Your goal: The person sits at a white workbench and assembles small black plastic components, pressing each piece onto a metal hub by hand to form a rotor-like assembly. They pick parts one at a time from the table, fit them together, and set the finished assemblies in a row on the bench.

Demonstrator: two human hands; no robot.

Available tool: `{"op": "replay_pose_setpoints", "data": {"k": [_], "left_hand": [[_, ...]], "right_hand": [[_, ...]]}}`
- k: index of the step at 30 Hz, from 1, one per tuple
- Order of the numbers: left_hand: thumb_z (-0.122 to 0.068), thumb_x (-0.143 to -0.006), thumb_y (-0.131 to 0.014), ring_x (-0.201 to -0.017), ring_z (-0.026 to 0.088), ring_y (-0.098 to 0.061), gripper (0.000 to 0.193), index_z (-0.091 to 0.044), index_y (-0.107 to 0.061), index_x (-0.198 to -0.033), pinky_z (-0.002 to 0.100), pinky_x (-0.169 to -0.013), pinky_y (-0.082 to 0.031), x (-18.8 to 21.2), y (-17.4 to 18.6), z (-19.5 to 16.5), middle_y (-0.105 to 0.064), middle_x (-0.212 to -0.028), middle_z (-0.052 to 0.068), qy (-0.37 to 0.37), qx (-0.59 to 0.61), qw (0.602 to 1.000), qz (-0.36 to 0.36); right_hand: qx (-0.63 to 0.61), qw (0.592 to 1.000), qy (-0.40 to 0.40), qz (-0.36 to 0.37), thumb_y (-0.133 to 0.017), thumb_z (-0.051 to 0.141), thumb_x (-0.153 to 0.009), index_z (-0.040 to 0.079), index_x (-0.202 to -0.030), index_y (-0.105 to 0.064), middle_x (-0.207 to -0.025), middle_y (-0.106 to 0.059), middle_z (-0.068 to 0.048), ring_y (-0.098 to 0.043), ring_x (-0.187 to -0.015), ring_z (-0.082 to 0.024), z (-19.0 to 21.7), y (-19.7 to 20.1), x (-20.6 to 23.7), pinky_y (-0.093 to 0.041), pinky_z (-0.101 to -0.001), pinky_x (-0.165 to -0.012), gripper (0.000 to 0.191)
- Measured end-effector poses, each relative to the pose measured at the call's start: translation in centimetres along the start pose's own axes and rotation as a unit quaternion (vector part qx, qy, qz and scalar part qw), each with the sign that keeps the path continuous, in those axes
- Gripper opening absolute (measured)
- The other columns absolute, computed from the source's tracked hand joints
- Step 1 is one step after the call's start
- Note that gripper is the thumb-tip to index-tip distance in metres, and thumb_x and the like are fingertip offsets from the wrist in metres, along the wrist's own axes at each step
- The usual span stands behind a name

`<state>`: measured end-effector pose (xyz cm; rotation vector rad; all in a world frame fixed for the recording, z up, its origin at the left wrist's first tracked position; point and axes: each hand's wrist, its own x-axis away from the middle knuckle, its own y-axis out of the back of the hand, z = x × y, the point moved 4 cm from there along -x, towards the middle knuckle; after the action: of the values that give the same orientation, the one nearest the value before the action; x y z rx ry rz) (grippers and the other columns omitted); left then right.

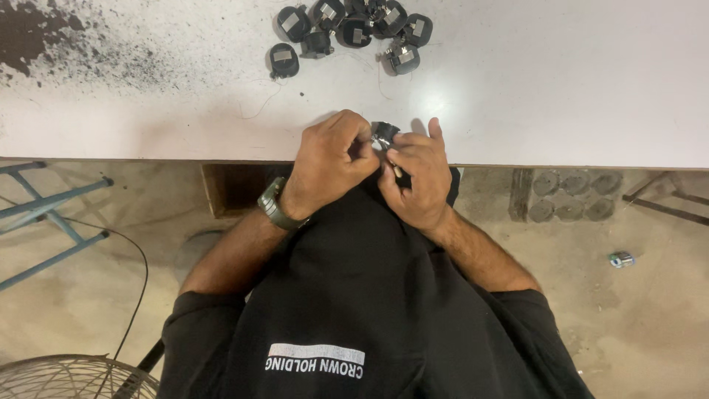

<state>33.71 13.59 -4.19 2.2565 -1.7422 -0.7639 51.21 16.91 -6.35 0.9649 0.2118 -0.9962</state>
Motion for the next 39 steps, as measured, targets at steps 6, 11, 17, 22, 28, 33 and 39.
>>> {"op": "replay_pose_setpoints", "data": {"k": [6, 11, 17, 22, 28, 33, 39], "left_hand": [[0.003, -0.081, -0.069, -0.071, 0.022, -0.064, 0.015, -0.003, -0.058, -0.089, 0.034, -0.060, -0.051, 0.2, -0.1, 0.4, -0.063, -0.083, 0.008, 0.005, 0.013, 1.000, 0.004], [0.003, -0.081, -0.069, -0.068, 0.021, -0.063, 0.014, -0.003, -0.058, -0.087, 0.033, -0.058, -0.050, 0.2, -0.3, 0.7, -0.063, -0.080, 0.007, 0.012, 0.012, 1.000, 0.013], [-0.002, -0.084, -0.072, -0.070, 0.021, -0.064, 0.014, -0.004, -0.058, -0.088, 0.034, -0.061, -0.052, -0.6, -0.6, -0.3, -0.064, -0.081, 0.007, 0.010, 0.037, 0.998, 0.042], [-0.030, -0.096, -0.079, -0.063, 0.020, -0.066, 0.034, -0.002, -0.061, -0.096, 0.037, -0.052, -0.048, -4.9, -1.1, 0.5, -0.066, -0.076, 0.008, 0.024, -0.122, 0.990, 0.062], [-0.043, -0.094, -0.079, -0.066, 0.022, -0.063, 0.043, -0.003, -0.064, -0.099, 0.038, -0.056, -0.050, -8.8, -2.2, 2.0, -0.065, -0.078, 0.009, 0.081, -0.221, 0.970, 0.059], [-0.025, -0.087, -0.084, -0.088, 0.024, -0.063, 0.034, -0.008, -0.068, -0.111, 0.039, -0.073, -0.053, -4.6, -1.3, -0.8, -0.067, -0.099, 0.005, -0.047, -0.193, 0.979, 0.038], [-0.018, -0.085, -0.087, -0.096, 0.026, -0.062, 0.037, -0.010, -0.068, -0.115, 0.038, -0.082, -0.053, -0.1, -0.2, -1.8, -0.067, -0.105, 0.003, -0.088, -0.155, 0.983, 0.051]], "right_hand": [[0.001, 1.000, 0.007, 0.004, -0.078, -0.008, -0.083, 0.003, -0.108, -0.061, -0.096, -0.068, -0.011, -0.069, -0.110, -0.031, 0.4, 0.1, -0.3, -0.029, -0.0588, -0.126, 0.032], [0.012, 1.000, 0.012, 0.009, -0.079, -0.010, -0.082, 0.004, -0.109, -0.064, -0.097, -0.069, -0.010, -0.069, -0.110, -0.029, 0.3, -0.2, -0.4, -0.028, -0.0582, -0.126, 0.034], [0.048, 0.999, 0.007, 0.013, -0.081, -0.008, -0.081, 0.005, -0.109, -0.066, -0.097, -0.066, -0.009, -0.067, -0.107, -0.029, 0.4, 0.5, -0.6, -0.026, -0.0586, -0.127, 0.034], [0.101, 0.991, -0.076, -0.033, -0.072, -0.007, -0.090, 0.002, -0.113, -0.063, -0.106, -0.065, -0.011, -0.064, -0.115, -0.032, -2.3, 4.9, -1.7, -0.020, -0.0609, -0.130, 0.026], [0.113, 0.987, -0.099, -0.060, -0.066, -0.006, -0.094, 0.006, -0.113, -0.067, -0.108, -0.060, -0.009, -0.061, -0.123, -0.031, -3.1, 6.4, -1.8, -0.012, -0.0587, -0.135, 0.022], [0.127, 0.987, -0.093, 0.040, -0.077, 0.006, -0.085, 0.012, -0.116, -0.073, -0.107, -0.058, -0.008, -0.053, -0.127, -0.032, -1.7, 4.7, -2.0, -0.010, -0.0634, -0.129, 0.031], [0.109, 0.985, -0.057, 0.120, -0.089, 0.027, -0.086, 0.006, -0.128, -0.071, -0.117, -0.055, -0.009, -0.049, -0.131, -0.035, -0.4, 2.5, -2.4, -0.007, -0.0732, -0.120, 0.050]]}}
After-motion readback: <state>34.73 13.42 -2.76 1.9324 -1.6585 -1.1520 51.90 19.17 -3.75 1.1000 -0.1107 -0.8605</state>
